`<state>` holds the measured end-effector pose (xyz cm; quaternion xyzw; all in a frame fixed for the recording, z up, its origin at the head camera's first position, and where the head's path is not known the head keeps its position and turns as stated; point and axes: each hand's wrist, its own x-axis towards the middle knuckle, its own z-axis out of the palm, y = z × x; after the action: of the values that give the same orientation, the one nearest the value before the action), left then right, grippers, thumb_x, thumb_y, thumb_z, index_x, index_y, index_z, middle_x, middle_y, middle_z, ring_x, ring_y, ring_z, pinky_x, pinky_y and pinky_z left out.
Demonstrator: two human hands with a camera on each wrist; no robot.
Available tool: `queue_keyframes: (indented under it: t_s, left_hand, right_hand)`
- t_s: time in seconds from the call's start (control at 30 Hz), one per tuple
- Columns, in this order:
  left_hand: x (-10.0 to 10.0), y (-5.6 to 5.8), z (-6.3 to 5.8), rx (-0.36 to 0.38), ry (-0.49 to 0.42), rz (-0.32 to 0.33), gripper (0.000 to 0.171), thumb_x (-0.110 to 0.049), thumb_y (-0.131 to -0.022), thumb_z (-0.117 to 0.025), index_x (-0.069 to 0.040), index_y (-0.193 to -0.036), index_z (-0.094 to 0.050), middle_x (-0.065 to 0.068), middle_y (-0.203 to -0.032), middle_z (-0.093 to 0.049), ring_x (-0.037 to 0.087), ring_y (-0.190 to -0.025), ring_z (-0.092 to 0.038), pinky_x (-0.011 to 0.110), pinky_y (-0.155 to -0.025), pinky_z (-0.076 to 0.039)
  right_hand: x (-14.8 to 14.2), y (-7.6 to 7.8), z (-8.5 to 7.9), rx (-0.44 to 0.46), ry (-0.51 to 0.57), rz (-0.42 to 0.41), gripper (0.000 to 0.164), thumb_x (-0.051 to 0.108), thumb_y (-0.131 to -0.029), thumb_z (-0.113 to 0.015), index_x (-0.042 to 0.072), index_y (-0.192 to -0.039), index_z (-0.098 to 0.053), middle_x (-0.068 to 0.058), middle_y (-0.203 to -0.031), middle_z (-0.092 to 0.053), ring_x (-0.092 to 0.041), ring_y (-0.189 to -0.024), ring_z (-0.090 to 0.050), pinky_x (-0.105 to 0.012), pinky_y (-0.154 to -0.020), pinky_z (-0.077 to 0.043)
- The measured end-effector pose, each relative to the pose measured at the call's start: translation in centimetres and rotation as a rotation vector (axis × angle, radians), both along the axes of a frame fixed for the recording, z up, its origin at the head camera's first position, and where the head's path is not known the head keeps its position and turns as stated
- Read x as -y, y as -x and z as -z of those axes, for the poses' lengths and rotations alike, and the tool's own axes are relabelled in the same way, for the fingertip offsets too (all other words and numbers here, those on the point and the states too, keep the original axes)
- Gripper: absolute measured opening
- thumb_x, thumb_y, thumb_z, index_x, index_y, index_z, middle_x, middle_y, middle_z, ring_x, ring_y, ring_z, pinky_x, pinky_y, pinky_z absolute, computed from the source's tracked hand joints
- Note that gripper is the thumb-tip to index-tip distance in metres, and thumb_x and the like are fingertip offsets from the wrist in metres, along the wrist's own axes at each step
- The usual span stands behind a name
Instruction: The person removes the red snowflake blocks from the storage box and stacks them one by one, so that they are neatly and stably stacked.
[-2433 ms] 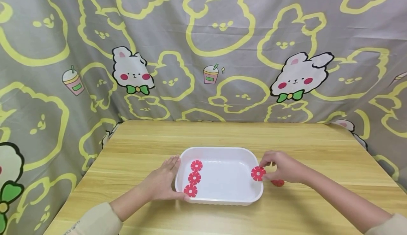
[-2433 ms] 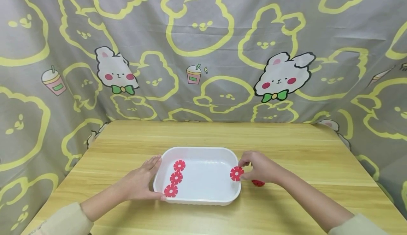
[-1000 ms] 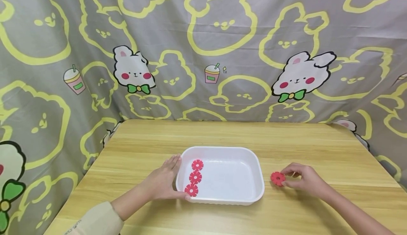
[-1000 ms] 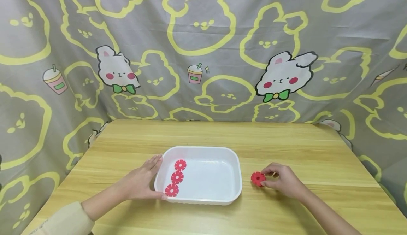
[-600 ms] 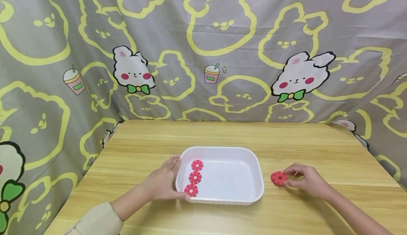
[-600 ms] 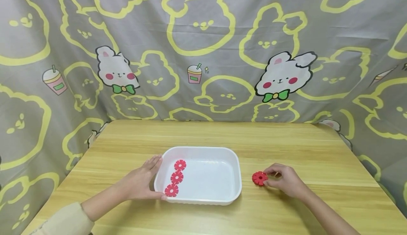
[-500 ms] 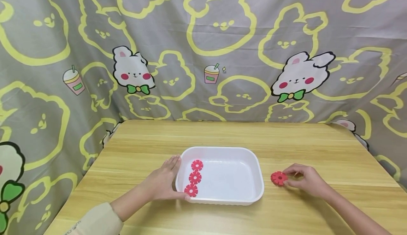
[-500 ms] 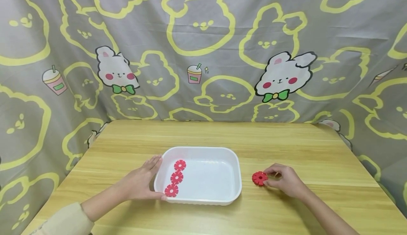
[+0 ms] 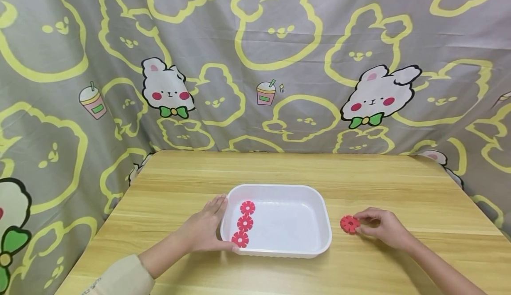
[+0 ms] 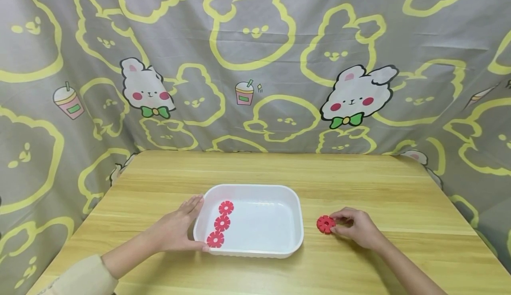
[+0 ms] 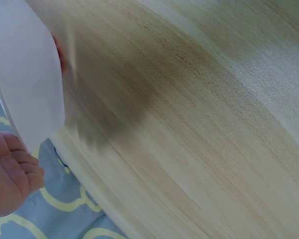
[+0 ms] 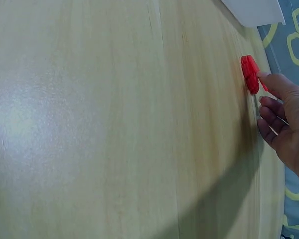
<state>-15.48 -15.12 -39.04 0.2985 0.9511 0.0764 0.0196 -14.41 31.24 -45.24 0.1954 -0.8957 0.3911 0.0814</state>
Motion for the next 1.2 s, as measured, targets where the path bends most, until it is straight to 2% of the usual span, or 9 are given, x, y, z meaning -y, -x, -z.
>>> queue_keyframes:
  t_s: [0.3,1.0,1.2]
  left_hand:
    - [0.00,0.07,0.11,0.010,0.004,-0.011,0.117,-0.076,-0.065,-0.060,0.012,-0.138,-0.033,0.029,-0.144,-0.033,0.040,-0.135,-0.033,0.046,-0.109,-0.035]
    - [-0.04,0.04,0.09,0.021,0.005,-0.016,0.117,-0.075,-0.065,-0.061,0.012,-0.138,-0.032,0.029,-0.145,-0.032,0.040,-0.135,-0.032,0.047,-0.109,-0.034]
    - [0.01,0.06,0.12,0.024,0.005,-0.019,0.117,-0.075,-0.065,-0.061,0.012,-0.138,-0.032,0.028,-0.145,-0.031,0.040,-0.135,-0.032,0.046,-0.109,-0.034]
  right_hand:
    - [-0.20,-0.07,0.00,0.044,-0.002,-0.011,0.022,0.005,-0.073,-0.076,-0.002,-0.093,-0.069,0.002,-0.082,-0.067,0.009,-0.076,-0.055,-0.015,-0.062,-0.051]
    - [-0.01,-0.12,0.22,0.014,0.004,-0.015,0.021,0.004,-0.073,-0.075,-0.001,-0.092,-0.069,0.006,-0.079,-0.064,0.007,-0.074,-0.053,-0.015,-0.059,-0.048]
    - [-0.01,-0.03,0.04,0.041,-0.014,-0.001,0.023,0.006,-0.074,-0.075,-0.001,-0.094,-0.068,0.006,-0.080,-0.064,0.007,-0.074,-0.053,-0.015,-0.059,-0.048]
